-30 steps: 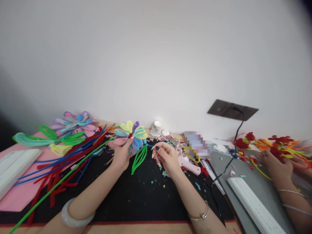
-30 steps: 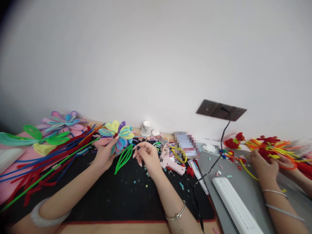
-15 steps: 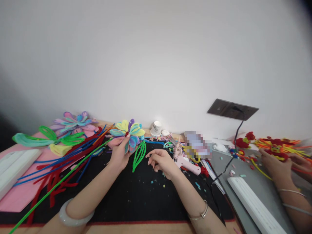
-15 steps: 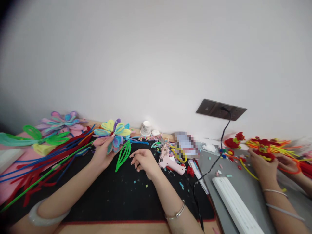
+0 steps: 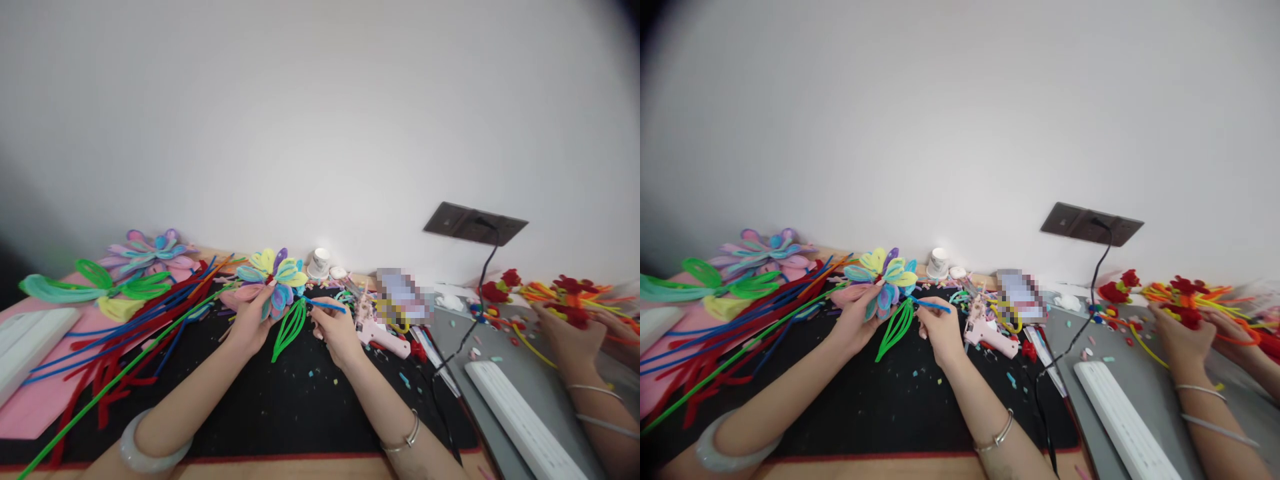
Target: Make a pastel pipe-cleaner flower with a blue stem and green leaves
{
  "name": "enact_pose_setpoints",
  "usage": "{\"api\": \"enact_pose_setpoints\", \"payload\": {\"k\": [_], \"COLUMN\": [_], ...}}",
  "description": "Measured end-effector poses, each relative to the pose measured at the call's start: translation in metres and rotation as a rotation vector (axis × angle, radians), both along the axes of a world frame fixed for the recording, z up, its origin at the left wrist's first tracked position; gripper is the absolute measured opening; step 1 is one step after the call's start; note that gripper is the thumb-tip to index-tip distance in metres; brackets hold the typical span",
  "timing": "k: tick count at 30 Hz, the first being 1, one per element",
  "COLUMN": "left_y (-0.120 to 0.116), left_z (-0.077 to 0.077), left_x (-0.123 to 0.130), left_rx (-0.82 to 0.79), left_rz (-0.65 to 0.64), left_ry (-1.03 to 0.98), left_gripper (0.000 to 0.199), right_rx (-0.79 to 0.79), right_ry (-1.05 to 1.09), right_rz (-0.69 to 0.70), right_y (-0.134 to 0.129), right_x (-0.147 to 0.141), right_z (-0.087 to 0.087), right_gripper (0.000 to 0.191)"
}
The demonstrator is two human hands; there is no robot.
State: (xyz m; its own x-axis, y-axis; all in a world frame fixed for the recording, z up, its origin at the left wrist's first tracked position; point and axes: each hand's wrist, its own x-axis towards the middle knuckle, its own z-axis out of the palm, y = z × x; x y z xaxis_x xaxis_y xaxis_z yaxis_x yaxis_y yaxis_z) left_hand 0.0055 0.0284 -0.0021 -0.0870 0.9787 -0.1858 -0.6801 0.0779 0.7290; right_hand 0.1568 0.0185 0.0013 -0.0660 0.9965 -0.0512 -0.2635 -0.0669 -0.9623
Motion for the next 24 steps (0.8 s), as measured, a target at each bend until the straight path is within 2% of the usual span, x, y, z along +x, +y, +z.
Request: {"api": "enact_pose_setpoints", "payload": {"k": [9, 13, 15, 18, 24], "left_y": [0.005, 0.007, 0.007, 0.008, 0.010], "left_z": [-0.004, -0.003, -0.003, -0.003, -0.007], "left_x": [-0.004, -0.005, -0.006, -0.008, -0.010], "left_rx": [-0.018, -0.049, -0.010, 0.047, 0.019], "left_rz": [0.038, 0.098, 0.082, 0.041, 0.057], "left_ry": [-0.013, -0.011, -0.004, -0.005, -0.023], "left_gripper": [0.020, 0.017, 0.020, 0.026, 0.023], "right_rx": [0.027, -0.041, -0.073, -0.097, -0.091], "right_ry": [-0.033, -0.023, -0.009, 0.058, 0.278], "right_rz": [0.001, -0.019, -0.006, 0.027, 0.019], "right_y": [0.001, 0.002, 0.001, 0.000, -0.001], "right_x": [0.001, 0.001, 0.001, 0.002, 0.007], "right_z": [0.000, 0.004, 0.007, 0.009, 0.010], "right_gripper": [0.005, 0.007, 0.006, 0.002, 0.004]}}
